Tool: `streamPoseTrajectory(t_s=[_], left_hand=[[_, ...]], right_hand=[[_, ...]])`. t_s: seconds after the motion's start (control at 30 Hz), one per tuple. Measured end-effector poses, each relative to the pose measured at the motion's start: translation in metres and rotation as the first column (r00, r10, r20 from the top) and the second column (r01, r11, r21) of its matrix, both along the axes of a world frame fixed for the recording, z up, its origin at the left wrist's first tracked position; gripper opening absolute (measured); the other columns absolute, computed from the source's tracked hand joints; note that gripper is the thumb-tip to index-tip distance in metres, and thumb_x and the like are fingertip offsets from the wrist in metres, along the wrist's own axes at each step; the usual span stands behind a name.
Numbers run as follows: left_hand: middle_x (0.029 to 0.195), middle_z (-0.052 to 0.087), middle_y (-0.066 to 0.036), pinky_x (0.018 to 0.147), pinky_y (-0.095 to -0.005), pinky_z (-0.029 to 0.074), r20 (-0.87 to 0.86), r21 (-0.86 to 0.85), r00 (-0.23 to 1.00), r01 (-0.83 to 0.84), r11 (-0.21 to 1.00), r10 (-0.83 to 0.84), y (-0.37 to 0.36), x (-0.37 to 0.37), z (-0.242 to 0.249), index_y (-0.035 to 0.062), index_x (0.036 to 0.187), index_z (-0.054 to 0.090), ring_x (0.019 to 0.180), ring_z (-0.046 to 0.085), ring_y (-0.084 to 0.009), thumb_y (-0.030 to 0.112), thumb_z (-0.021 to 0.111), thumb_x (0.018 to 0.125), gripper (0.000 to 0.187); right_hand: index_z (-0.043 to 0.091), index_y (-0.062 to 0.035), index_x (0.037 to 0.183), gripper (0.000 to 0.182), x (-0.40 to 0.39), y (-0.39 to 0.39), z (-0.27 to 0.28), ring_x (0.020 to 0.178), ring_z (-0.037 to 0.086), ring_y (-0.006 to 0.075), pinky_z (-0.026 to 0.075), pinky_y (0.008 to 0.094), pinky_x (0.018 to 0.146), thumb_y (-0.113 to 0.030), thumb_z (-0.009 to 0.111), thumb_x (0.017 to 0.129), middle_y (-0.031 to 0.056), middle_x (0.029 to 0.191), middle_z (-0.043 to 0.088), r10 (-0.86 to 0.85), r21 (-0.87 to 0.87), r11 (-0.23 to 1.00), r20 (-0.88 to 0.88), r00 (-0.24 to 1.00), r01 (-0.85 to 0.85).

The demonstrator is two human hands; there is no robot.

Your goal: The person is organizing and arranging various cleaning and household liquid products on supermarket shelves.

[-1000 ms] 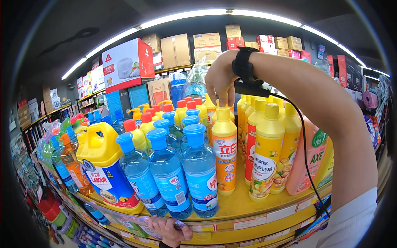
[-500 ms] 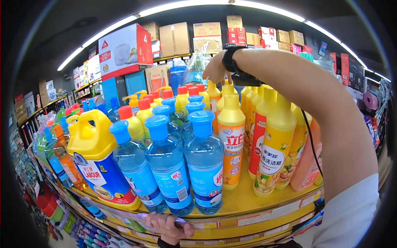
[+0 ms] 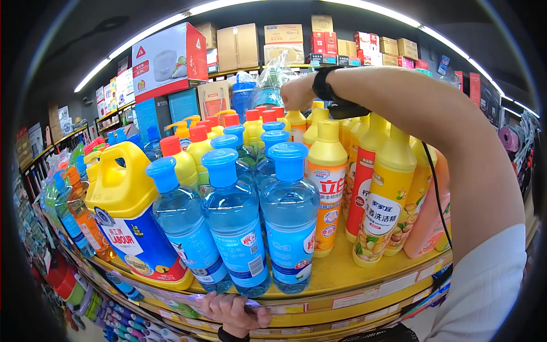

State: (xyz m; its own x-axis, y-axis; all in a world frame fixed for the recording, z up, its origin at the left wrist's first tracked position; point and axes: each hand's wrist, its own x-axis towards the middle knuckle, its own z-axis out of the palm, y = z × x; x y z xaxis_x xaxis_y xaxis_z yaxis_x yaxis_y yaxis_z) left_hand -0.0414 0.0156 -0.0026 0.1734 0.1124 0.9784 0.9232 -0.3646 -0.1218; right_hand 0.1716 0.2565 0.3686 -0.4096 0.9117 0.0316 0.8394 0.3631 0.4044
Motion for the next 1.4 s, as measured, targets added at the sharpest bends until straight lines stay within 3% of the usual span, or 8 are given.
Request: streamPoseTrajectory(t_s=[0.17,0.37,0.57,0.6,0.87,1.1,1.3,1.4], left_hand=[[0.079,0.044,-0.008,0.087,-0.0493,0.033,0.016,0.030,1.000,-0.015,0.999,0.015,0.003,0.002,0.001,0.0090,0.094,0.045,0.077,0.043,-0.0256,0.039,0.046,0.078,0.034],[0.078,0.043,-0.008,0.087,-0.0484,0.034,-0.007,0.020,1.000,-0.007,1.000,0.007,0.002,-0.001,0.001,0.0086,0.094,0.044,0.074,0.042,-0.0242,0.041,0.045,0.079,0.035],[0.077,0.044,-0.008,0.087,-0.0485,0.035,-0.018,0.076,1.000,0.006,0.997,-0.005,0.007,-0.003,-0.003,0.0080,0.094,0.045,0.073,0.043,-0.0241,0.042,0.044,0.080,0.037],[0.077,0.044,-0.008,0.087,-0.0486,0.035,-0.019,0.084,1.000,0.006,0.996,-0.004,0.008,-0.004,-0.003,0.0080,0.094,0.045,0.073,0.043,-0.0243,0.042,0.044,0.080,0.037],[0.077,0.044,-0.008,0.086,-0.0502,0.034,-0.008,0.070,1.000,-0.001,0.998,0.002,0.009,-0.004,-0.003,0.0078,0.093,0.045,0.075,0.044,-0.0268,0.041,0.045,0.079,0.036],[0.078,0.043,-0.008,0.087,-0.0499,0.034,-0.007,0.018,0.999,-0.045,0.999,0.045,0.003,-0.003,-0.004,0.0083,0.093,0.045,0.076,0.044,-0.0263,0.041,0.045,0.078,0.035],[0.076,0.043,-0.008,0.088,-0.0498,0.034,0.015,0.035,0.998,-0.056,0.998,0.056,0.004,0.000,-0.005,0.0084,0.092,0.045,0.076,0.044,-0.0260,0.040,0.045,0.078,0.035],[0.076,0.043,-0.009,0.089,-0.0500,0.034,0.021,0.040,0.998,-0.052,0.998,0.052,0.004,0.000,-0.005,0.0080,0.092,0.045,0.076,0.044,-0.0265,0.040,0.045,0.078,0.035]], right_hand=[[0.070,0.0014,0.075,0.022,0.002,0.011,-0.011,0.073,0.069,0.0262,0.052,0.0370,0.060,-0.016,0.057,0.078,0.0147,0.071,0.068,0.119,0.127,0.984,0.083,0.989,-0.129],[0.071,0.0059,0.085,0.034,0.022,0.084,0.001,0.071,0.068,0.0301,0.057,0.0449,0.071,-0.027,0.065,0.084,0.0164,0.082,0.070,0.234,-0.038,0.972,0.135,0.963,-0.231],[0.068,0.0060,0.102,0.034,0.012,-0.014,0.008,0.091,0.068,0.0303,0.057,0.0406,0.071,-0.019,0.056,0.084,0.0166,0.092,0.069,-0.080,0.042,0.996,-0.051,0.996,0.082],[0.069,0.0049,0.103,0.036,0.009,0.004,0.010,0.091,0.068,0.0303,0.055,0.0397,0.072,-0.023,0.059,0.083,0.0180,0.097,0.070,-0.101,0.029,0.995,0.201,0.974,0.097],[0.071,-0.0002,0.104,0.054,0.024,0.026,0.002,0.092,0.068,0.0251,0.053,0.0364,0.078,-0.045,0.075,0.073,0.0158,0.099,0.071,-0.095,0.102,0.994,0.491,0.866,0.051],[0.066,0.0094,0.103,0.036,0.011,-0.025,0.019,0.083,0.069,0.0177,0.055,0.0295,0.071,-0.021,0.070,0.084,0.0150,0.097,0.070,-0.123,-0.117,0.983,0.156,0.980,0.142],[0.062,0.0107,0.110,0.040,0.006,-0.029,0.032,0.082,0.069,0.0204,0.054,0.0314,0.077,-0.022,0.068,0.088,0.0165,0.100,0.069,-0.264,-0.416,0.882,-0.049,0.963,0.221],[0.061,0.0099,0.110,0.041,-0.002,-0.041,0.027,0.084,0.069,0.0235,0.055,0.0330,0.080,-0.025,0.068,0.088,0.0181,0.102,0.069,-0.168,-0.323,0.930,0.051,0.985,0.175]])
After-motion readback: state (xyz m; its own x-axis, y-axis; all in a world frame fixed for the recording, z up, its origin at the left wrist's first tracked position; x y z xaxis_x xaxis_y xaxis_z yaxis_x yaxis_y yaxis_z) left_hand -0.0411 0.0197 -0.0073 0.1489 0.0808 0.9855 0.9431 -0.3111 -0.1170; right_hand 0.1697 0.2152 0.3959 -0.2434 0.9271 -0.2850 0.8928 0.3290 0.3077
